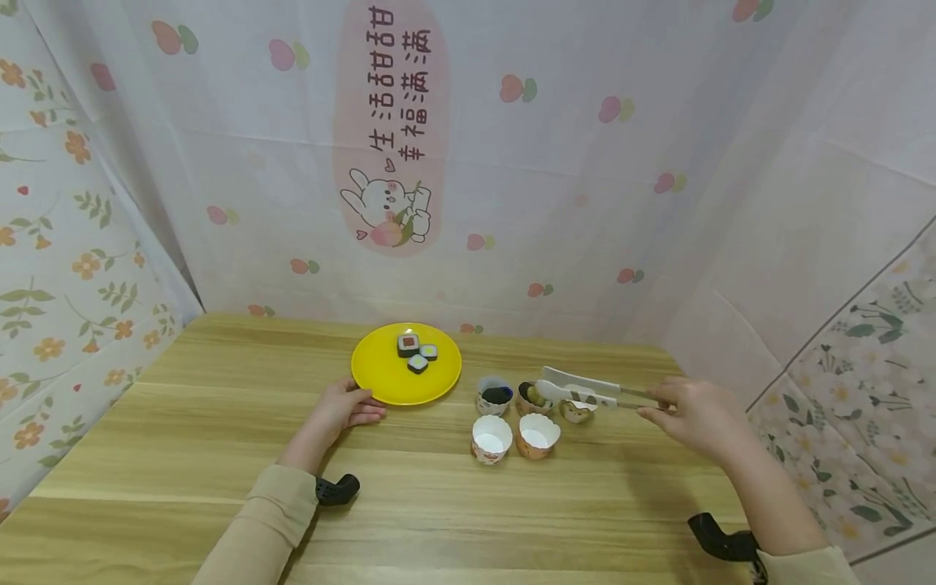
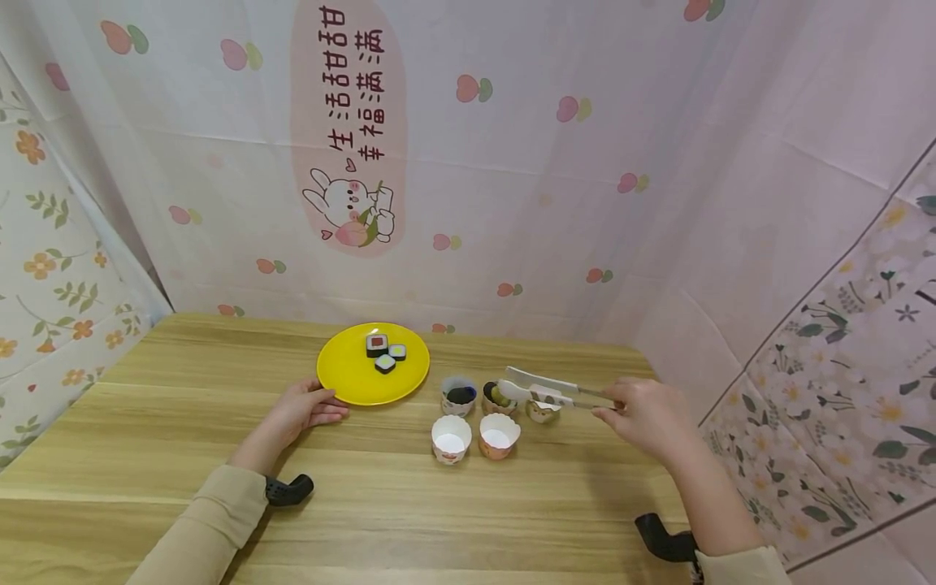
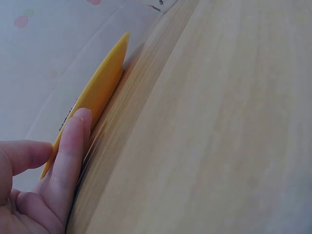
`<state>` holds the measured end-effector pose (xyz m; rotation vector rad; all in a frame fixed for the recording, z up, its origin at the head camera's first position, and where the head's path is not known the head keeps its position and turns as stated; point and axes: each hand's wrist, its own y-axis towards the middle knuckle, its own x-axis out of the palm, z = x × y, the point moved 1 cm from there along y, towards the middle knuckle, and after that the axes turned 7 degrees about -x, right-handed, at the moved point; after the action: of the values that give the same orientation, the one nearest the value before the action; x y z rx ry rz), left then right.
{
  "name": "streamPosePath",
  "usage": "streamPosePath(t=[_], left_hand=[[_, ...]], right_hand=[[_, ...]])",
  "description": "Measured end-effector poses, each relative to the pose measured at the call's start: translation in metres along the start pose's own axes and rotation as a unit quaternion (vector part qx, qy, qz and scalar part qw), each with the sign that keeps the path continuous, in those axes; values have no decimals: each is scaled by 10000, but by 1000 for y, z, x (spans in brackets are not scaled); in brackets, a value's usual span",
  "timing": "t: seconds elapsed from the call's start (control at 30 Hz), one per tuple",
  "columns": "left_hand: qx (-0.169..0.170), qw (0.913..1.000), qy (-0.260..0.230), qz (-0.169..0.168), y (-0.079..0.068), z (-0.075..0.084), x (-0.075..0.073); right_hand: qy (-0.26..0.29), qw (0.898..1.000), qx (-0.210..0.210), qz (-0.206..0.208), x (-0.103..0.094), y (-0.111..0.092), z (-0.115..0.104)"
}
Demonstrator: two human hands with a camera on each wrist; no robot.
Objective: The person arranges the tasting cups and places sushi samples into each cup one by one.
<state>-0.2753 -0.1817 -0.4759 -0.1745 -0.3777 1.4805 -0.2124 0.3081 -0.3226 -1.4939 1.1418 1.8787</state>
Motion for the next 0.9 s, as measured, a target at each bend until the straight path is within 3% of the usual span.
streamPosePath(t=[0.53,0.9], left_hand=[[-59,10000,23,61,1,0,0],[-27,10000,-13,42,2,0,0]], right_hand=[[-13,9999,127,95,7,3,-8],[138,9986,215,472,8,7,-9]])
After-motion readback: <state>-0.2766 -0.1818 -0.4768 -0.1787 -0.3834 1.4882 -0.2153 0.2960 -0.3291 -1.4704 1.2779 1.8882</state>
